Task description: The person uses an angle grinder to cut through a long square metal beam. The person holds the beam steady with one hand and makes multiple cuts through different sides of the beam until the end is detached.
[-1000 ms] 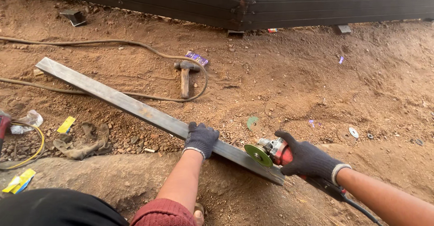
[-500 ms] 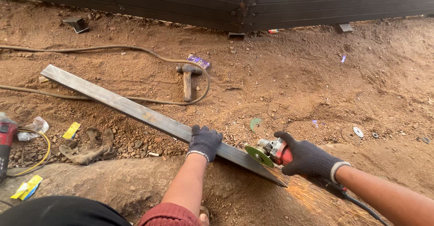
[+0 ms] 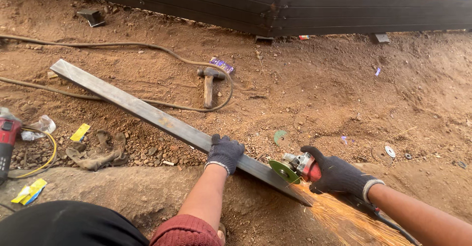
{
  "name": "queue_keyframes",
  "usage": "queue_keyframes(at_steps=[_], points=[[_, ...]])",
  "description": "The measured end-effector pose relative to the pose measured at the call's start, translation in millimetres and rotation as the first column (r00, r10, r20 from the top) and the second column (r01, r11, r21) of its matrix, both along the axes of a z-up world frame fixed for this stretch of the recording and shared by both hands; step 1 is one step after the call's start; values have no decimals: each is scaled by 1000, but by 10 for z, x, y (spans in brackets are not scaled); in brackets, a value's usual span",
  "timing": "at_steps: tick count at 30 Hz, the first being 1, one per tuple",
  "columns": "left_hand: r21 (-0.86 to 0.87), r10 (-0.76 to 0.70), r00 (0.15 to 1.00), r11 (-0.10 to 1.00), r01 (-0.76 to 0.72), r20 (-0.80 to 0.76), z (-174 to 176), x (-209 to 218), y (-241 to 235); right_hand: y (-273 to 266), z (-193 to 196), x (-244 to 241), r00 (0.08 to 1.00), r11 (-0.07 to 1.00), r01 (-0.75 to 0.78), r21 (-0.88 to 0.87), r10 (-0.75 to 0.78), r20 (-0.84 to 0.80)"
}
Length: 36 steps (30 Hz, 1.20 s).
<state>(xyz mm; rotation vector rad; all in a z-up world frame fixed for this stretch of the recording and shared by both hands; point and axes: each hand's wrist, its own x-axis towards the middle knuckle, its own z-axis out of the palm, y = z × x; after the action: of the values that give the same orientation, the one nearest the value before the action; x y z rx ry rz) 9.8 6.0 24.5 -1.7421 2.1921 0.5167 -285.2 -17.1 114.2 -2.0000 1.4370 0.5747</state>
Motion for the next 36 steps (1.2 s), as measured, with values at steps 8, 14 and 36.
queue_keyframes(at_steps=[8, 14, 36], points=[[-3, -8, 1000, 1000, 8, 12, -17, -1, 16, 47, 105, 45, 998, 997, 47, 62, -49, 28], [-15, -12, 1000, 1000, 12, 14, 14, -2, 29, 26, 63, 94, 991, 995, 53, 84, -42, -124], [-27, -27, 999, 999, 28, 39, -43, -13, 2, -45, 101, 79, 1000, 993, 26, 119, -26, 1]])
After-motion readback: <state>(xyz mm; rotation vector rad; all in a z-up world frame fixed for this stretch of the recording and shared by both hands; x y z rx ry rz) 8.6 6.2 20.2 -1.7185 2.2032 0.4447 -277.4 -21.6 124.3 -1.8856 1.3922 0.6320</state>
